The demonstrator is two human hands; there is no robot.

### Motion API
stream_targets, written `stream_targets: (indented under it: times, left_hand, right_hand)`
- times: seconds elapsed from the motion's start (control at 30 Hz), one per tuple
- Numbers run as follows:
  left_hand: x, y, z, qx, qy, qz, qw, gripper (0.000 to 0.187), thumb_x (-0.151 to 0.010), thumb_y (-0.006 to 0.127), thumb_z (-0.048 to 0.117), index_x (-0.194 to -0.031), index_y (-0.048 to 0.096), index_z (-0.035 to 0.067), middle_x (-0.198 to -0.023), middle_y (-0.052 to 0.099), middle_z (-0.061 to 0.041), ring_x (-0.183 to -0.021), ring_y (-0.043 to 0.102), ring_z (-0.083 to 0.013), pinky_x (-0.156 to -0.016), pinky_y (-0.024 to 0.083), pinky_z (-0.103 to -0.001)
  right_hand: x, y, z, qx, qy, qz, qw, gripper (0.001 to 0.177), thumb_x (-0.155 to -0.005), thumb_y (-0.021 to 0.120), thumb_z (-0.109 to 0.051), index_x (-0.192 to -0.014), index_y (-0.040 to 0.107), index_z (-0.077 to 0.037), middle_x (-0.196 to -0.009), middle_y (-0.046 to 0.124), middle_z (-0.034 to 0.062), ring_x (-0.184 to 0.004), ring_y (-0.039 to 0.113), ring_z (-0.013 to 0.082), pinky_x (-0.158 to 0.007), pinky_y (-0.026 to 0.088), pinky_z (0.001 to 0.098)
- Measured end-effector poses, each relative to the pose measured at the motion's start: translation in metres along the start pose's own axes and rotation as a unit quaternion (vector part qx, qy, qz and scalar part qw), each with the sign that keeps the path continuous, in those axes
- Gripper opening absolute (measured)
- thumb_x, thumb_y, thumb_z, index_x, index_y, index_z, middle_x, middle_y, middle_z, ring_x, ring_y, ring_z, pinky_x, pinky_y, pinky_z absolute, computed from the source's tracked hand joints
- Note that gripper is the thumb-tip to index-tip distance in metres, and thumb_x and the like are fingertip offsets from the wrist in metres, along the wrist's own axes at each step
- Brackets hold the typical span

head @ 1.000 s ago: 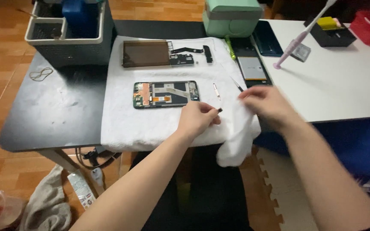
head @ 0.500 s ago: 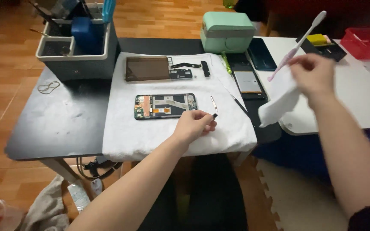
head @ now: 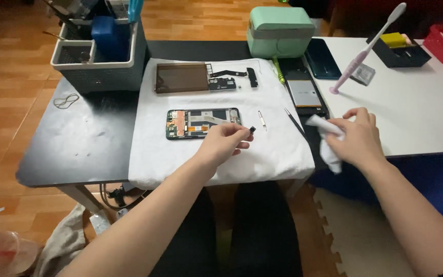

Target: Disassembling a smartphone to remove internal components like the battery and motherboard on a white towel.

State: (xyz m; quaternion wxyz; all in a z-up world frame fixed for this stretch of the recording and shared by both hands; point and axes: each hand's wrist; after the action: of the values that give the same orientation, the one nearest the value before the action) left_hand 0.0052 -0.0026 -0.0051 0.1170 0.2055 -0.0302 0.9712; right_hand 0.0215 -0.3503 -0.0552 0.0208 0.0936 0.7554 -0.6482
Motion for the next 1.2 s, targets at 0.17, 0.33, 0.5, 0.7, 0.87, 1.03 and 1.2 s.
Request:
stream_targets:
  times: [0.17, 0.33, 0.5, 0.7, 0.87, 1.03, 1.2]
  left_hand:
    - [-0.003, 0.008, 0.004, -0.012, 0.003, -0.018, 1.000, 0.019, -0.095, 0.063, 0.027, -0.102, 0.073, 0.012, -0.105, 0.077, -0.002, -0.093, 0.069, -0.0133, -0.085, 0.051, -0.029]
    - [-0.009, 0.002, -0.005, -0.002, 0.010, 0.020, 1.000, 0.018, -0.091, 0.063, 0.028, -0.097, 0.072, 0.014, -0.100, 0.075, 0.000, -0.091, 0.071, -0.0135, -0.082, 0.050, -0.028]
    - [-0.024, -0.036, -0.038, -0.068, 0.170, 0.170, 0.968, 0.030, -0.089, 0.073, 0.025, -0.111, 0.078, 0.005, -0.100, 0.074, -0.018, -0.090, 0.071, -0.0251, -0.080, 0.060, -0.039]
    - [-0.007, -0.124, -0.063, -0.158, 0.162, 0.339, 0.913, 0.021, -0.092, 0.074, 0.033, -0.107, 0.082, 0.020, -0.105, 0.070, -0.017, -0.103, 0.066, -0.0306, -0.091, 0.050, -0.044]
    - [0.010, -0.127, -0.055, -0.262, 0.130, 0.342, 0.893, 0.018, -0.092, 0.074, 0.037, -0.105, 0.081, 0.026, -0.116, 0.067, -0.005, -0.092, 0.063, -0.0235, -0.086, 0.044, -0.042]
    - [-0.009, -0.144, -0.044, -0.425, 0.156, 0.253, 0.855, 0.012, -0.095, 0.070, 0.023, -0.102, 0.080, 0.023, -0.120, 0.066, -0.007, -0.112, 0.064, -0.0318, -0.097, 0.036, -0.049]
    - [-0.021, -0.163, -0.024, -0.667, 0.252, 0.100, 0.694, 0.019, -0.101, 0.058, 0.021, -0.102, 0.076, 0.025, -0.109, 0.074, -0.009, -0.092, 0.075, -0.0346, -0.081, 0.056, -0.048]
  right_hand:
    - [-0.004, 0.011, 0.041, -0.088, -0.018, 0.095, 0.991, 0.034, -0.090, 0.059, 0.001, -0.108, 0.083, -0.014, -0.112, 0.051, 0.0118, -0.100, 0.058, 0.0316, -0.095, 0.050, 0.0463]
    - [-0.015, 0.037, 0.028, -0.119, -0.091, 0.231, 0.961, 0.032, -0.090, 0.060, 0.012, -0.100, 0.083, -0.007, -0.116, 0.047, 0.0126, -0.089, 0.056, 0.0287, -0.093, 0.050, 0.0407]
    - [-0.030, 0.075, 0.039, -0.047, -0.135, 0.149, 0.978, 0.031, -0.086, 0.062, -0.008, -0.106, 0.083, -0.019, -0.113, 0.071, 0.0075, -0.111, 0.070, 0.0331, -0.101, 0.055, 0.0424]
    - [0.002, -0.011, -0.038, -0.196, -0.121, 0.188, 0.955, 0.044, -0.090, 0.058, 0.002, -0.128, 0.076, -0.010, -0.131, 0.064, 0.0197, -0.127, 0.058, 0.0452, -0.110, 0.040, 0.0528]
    - [0.020, 0.006, -0.159, -0.382, -0.171, 0.074, 0.905, 0.034, -0.088, 0.058, 0.004, -0.113, 0.078, -0.010, -0.103, 0.074, 0.0141, -0.105, 0.070, 0.0330, -0.088, 0.054, 0.0408]
    - [0.024, 0.020, -0.241, -0.429, -0.202, -0.100, 0.874, 0.029, -0.090, 0.061, -0.004, -0.111, 0.080, -0.012, -0.098, 0.080, 0.0114, -0.096, 0.076, 0.0272, -0.079, 0.058, 0.0355]
    - [0.025, 0.038, -0.255, -0.439, -0.169, -0.114, 0.875, 0.026, -0.093, 0.058, -0.005, -0.108, 0.079, -0.008, -0.090, 0.079, 0.0138, -0.084, 0.074, 0.0268, -0.077, 0.058, 0.0336]
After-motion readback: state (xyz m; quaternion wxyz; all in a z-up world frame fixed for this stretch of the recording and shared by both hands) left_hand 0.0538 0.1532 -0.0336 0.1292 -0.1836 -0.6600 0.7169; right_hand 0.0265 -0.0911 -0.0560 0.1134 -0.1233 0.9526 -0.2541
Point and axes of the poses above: each hand's wrist, its own x-axis away from the middle knuckle, its own y-axis out of the palm, z = x × y
